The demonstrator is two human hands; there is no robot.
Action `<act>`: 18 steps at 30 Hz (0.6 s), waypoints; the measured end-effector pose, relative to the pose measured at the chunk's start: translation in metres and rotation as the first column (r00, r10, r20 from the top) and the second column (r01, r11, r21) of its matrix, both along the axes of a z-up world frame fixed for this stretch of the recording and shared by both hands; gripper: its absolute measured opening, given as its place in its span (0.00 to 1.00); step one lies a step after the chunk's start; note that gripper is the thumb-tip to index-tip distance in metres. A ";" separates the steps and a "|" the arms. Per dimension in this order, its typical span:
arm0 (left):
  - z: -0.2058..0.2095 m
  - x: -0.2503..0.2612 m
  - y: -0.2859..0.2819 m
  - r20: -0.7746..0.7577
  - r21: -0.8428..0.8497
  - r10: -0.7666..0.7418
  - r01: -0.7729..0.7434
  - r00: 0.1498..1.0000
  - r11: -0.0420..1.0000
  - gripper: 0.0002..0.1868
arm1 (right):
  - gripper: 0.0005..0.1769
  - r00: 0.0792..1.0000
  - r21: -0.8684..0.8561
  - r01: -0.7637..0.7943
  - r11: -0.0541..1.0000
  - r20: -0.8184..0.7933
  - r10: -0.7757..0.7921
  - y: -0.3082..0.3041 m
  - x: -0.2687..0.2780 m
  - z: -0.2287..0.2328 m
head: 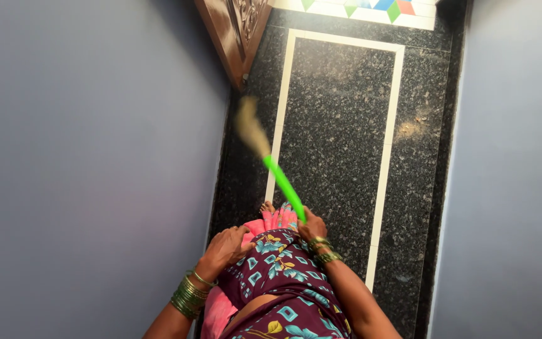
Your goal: The person sweeps the floor with a broom, moving through a hallway and across a patterned threshold while cleaning the dark tiles.
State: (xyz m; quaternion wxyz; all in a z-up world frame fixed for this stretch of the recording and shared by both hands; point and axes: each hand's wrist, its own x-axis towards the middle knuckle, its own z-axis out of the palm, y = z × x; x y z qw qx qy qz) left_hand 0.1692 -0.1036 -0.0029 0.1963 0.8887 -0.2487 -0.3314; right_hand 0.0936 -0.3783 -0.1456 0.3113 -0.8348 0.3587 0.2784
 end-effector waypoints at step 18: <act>0.007 0.031 0.028 -0.020 0.032 0.033 -0.033 0.999 0.999 0.26 | 0.19 0.919 -0.271 0.393 0.879 0.151 -0.365 -0.128 0.018 -0.086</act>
